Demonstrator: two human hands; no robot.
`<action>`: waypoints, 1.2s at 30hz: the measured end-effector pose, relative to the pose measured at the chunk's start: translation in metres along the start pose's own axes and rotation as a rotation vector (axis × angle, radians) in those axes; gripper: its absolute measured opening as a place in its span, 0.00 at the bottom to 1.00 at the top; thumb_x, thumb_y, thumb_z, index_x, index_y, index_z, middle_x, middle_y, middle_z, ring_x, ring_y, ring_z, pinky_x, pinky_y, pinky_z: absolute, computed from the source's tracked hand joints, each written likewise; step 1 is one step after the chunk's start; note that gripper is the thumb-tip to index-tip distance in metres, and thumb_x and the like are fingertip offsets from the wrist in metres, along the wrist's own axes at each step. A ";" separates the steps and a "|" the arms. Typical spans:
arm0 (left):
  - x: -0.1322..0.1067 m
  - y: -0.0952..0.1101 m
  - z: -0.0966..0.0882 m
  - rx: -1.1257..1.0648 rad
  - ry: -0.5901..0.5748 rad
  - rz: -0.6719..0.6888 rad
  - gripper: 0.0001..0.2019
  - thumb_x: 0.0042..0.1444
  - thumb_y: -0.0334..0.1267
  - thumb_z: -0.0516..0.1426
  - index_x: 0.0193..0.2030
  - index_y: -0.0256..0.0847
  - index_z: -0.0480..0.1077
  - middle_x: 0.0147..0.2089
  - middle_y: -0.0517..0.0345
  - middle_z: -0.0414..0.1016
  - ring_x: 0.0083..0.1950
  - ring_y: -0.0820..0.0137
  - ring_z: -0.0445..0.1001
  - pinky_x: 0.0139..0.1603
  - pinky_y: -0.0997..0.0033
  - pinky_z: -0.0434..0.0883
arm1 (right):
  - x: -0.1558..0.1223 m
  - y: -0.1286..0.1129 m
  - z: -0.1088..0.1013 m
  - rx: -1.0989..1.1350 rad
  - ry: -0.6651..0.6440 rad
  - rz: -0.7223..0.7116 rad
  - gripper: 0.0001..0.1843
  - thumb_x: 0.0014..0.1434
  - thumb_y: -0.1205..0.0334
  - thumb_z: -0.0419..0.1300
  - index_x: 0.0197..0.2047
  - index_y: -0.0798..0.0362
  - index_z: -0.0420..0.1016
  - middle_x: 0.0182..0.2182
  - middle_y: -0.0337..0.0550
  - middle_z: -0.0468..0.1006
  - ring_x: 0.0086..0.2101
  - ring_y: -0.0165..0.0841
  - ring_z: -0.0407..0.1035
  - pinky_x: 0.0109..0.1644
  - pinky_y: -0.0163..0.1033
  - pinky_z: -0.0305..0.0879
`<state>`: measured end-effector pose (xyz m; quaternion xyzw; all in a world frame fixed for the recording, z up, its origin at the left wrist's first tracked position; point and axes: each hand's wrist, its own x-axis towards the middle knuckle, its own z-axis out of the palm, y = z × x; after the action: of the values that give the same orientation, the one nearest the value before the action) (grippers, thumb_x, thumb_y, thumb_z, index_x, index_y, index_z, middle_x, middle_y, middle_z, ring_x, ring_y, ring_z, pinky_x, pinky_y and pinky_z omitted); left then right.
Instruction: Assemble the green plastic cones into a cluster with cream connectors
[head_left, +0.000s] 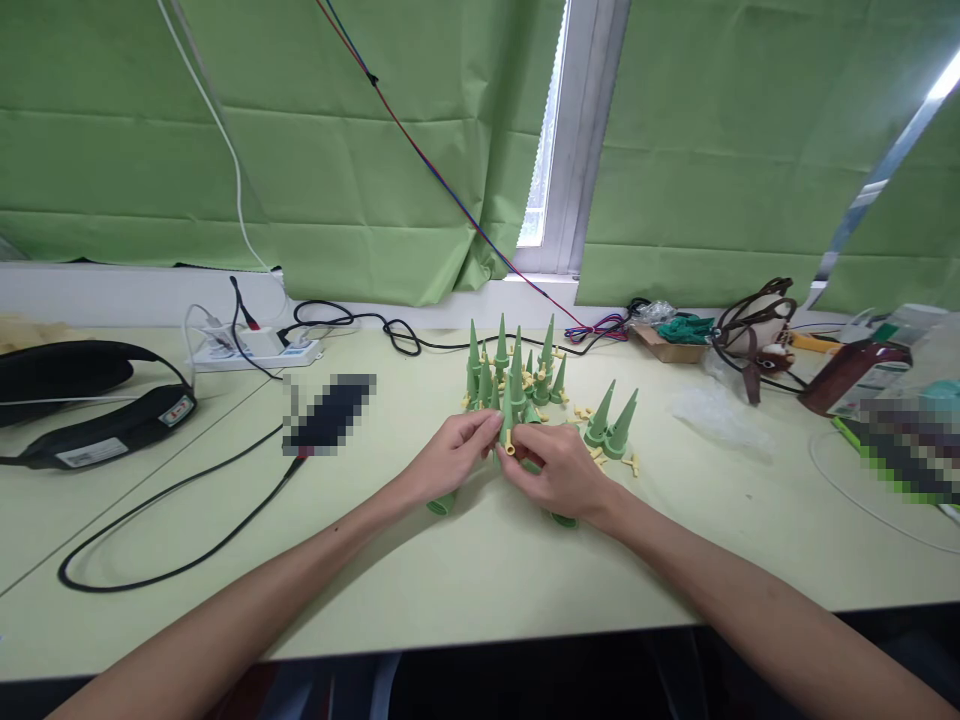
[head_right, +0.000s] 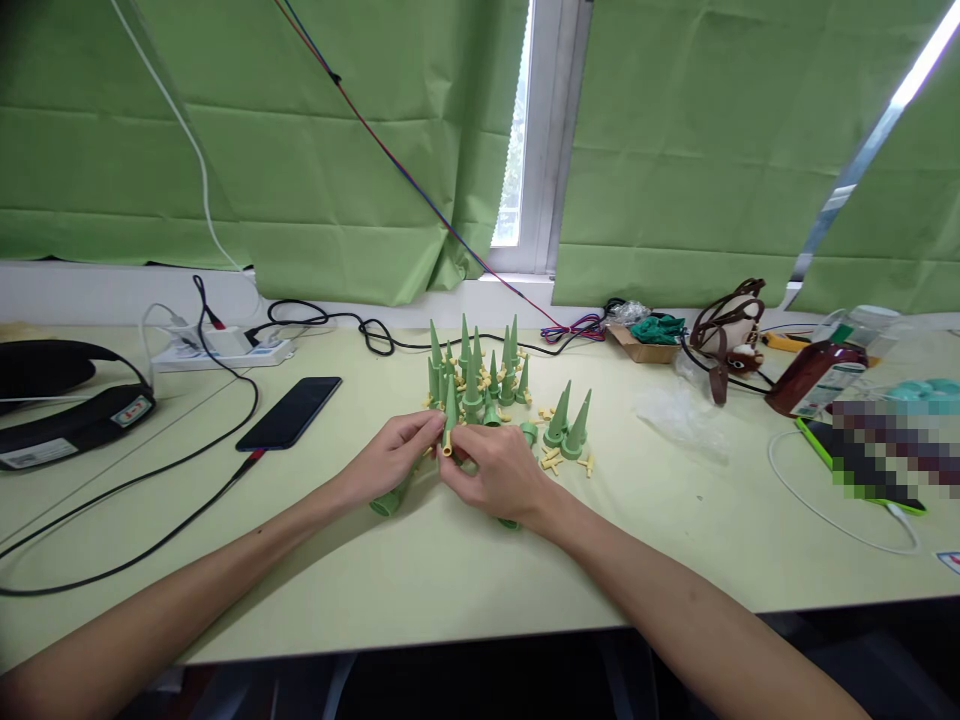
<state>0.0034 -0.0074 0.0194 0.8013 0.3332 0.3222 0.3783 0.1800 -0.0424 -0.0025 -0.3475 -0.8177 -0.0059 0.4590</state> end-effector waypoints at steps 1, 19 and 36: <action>0.000 0.000 0.000 0.002 0.003 0.001 0.23 0.67 0.53 0.45 0.27 0.39 0.60 0.27 0.62 0.59 0.31 0.72 0.59 0.34 0.72 0.61 | 0.000 0.000 0.000 0.004 0.004 -0.001 0.13 0.58 0.68 0.55 0.25 0.52 0.56 0.19 0.31 0.60 0.20 0.24 0.49 0.25 0.32 0.47; 0.001 -0.004 0.001 -0.079 0.033 0.002 0.16 0.66 0.50 0.50 0.38 0.39 0.65 0.30 0.63 0.62 0.32 0.74 0.62 0.33 0.75 0.63 | -0.004 0.007 0.004 0.007 0.013 0.020 0.17 0.63 0.64 0.55 0.24 0.52 0.56 0.17 0.31 0.59 0.19 0.24 0.49 0.25 0.33 0.47; 0.005 -0.015 -0.014 0.287 0.081 0.162 0.13 0.61 0.46 0.55 0.34 0.37 0.72 0.32 0.59 0.72 0.32 0.73 0.66 0.35 0.73 0.64 | 0.002 0.021 -0.003 0.024 0.043 0.100 0.23 0.68 0.61 0.52 0.21 0.52 0.52 0.17 0.31 0.52 0.19 0.25 0.48 0.25 0.34 0.46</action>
<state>-0.0085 0.0098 0.0153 0.8576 0.3250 0.3328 0.2192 0.1937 -0.0260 -0.0060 -0.3820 -0.7893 0.0194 0.4804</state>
